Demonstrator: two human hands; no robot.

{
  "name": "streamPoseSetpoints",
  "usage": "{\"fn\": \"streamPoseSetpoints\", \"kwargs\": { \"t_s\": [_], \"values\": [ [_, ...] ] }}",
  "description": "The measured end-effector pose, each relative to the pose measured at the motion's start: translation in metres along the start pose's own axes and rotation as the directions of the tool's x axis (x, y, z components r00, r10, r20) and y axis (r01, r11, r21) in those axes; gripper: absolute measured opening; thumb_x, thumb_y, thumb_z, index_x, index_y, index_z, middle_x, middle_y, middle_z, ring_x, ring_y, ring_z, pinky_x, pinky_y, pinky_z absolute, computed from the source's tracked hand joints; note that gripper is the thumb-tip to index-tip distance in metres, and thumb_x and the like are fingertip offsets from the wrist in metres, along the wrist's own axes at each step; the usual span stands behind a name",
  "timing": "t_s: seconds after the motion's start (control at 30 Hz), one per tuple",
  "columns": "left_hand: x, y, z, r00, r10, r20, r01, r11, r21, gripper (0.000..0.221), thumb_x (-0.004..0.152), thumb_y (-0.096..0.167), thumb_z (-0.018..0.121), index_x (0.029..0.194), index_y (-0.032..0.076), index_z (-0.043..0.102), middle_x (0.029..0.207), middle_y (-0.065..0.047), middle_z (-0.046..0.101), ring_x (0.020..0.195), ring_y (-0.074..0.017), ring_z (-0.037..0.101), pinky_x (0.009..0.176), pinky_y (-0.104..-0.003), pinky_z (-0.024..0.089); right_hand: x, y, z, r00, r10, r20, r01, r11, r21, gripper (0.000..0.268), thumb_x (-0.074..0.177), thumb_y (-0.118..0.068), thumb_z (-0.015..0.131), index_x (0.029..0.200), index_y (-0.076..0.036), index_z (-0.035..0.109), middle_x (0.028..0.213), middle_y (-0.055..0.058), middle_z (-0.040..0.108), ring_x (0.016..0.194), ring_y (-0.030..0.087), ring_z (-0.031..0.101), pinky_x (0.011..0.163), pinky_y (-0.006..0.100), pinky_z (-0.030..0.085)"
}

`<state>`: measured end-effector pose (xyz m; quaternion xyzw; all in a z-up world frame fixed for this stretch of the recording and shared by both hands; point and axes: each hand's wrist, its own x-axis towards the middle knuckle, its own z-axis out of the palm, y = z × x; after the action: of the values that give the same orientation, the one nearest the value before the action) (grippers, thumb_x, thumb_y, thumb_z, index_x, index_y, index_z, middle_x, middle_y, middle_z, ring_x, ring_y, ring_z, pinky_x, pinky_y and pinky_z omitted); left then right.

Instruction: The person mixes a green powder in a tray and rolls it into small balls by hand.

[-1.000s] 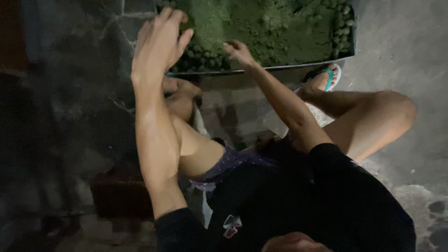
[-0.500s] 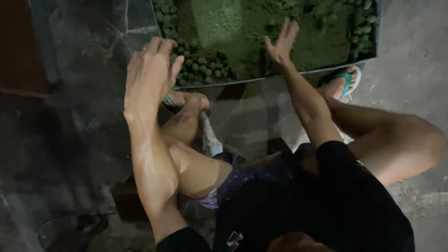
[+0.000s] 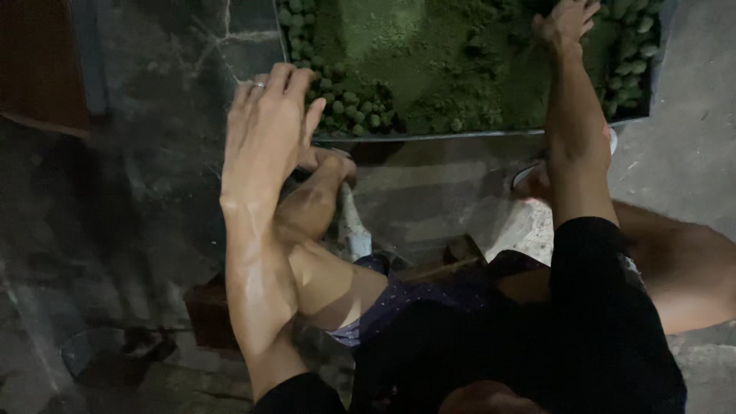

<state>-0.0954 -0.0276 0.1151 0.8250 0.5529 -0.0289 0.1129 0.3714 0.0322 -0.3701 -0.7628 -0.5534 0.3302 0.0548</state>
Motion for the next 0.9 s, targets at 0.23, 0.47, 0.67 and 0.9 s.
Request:
{"fn": "streamPoseSetpoints", "kwargs": {
  "t_s": [0.23, 0.47, 0.67, 0.9],
  "values": [
    [0.000, 0.000, 0.008, 1.000, -0.012, 0.021, 0.012, 1.000, -0.010, 0.031, 0.105, 0.026, 0.067, 0.125, 0.002, 0.065, 0.120, -0.016, 0.066, 0.110, -0.0363, 0.065, 0.095, -0.051, 0.048, -0.005, -0.016, 0.011, 0.999, 0.019, -0.029, -0.015, 0.992, 0.124, 0.096, 0.108, -0.041, 0.074, 0.172, -0.016, 0.006, 0.172, 0.028, -0.002, 0.155, 0.050, 0.005, 0.124, 0.061, 0.022],
    [-0.002, -0.006, 0.017, 0.998, 0.053, -0.042, -0.052, 0.998, 0.016, 0.031, 0.107, 0.026, 0.066, 0.128, 0.003, 0.065, 0.120, -0.016, 0.066, 0.110, -0.0359, 0.065, 0.094, -0.051, 0.049, -0.036, -0.048, -0.016, 0.975, -0.091, -0.204, 0.181, 0.856, 0.484, 0.099, 0.107, -0.030, 0.077, 0.168, -0.010, 0.001, 0.171, 0.027, 0.004, 0.154, 0.047, 0.020, 0.120, 0.058, 0.034],
    [0.002, 0.001, 0.029, 0.993, 0.066, -0.096, -0.063, 0.998, 0.031, 0.029, 0.105, 0.026, 0.069, 0.124, 0.003, 0.065, 0.120, -0.016, 0.066, 0.111, -0.0343, 0.066, 0.093, -0.051, 0.049, -0.057, -0.091, -0.023, 0.954, -0.174, -0.245, 0.297, 0.672, 0.679, 0.101, 0.107, -0.022, 0.077, 0.166, -0.006, -0.003, 0.171, 0.026, 0.013, 0.153, 0.043, 0.035, 0.116, 0.055, 0.044],
    [-0.002, 0.010, 0.030, 0.987, 0.081, -0.142, -0.080, 0.997, 0.014, 0.032, 0.104, 0.027, 0.071, 0.123, 0.002, 0.065, 0.117, -0.016, 0.065, 0.108, -0.0343, 0.066, 0.091, -0.051, 0.050, -0.041, -0.129, 0.007, 0.964, -0.240, -0.114, 0.230, 0.545, 0.806, 0.063, 0.111, -0.016, 0.069, 0.148, -0.003, 0.020, 0.135, 0.017, 0.033, 0.117, 0.030, 0.044, 0.096, 0.048, 0.044]
  ]
}}
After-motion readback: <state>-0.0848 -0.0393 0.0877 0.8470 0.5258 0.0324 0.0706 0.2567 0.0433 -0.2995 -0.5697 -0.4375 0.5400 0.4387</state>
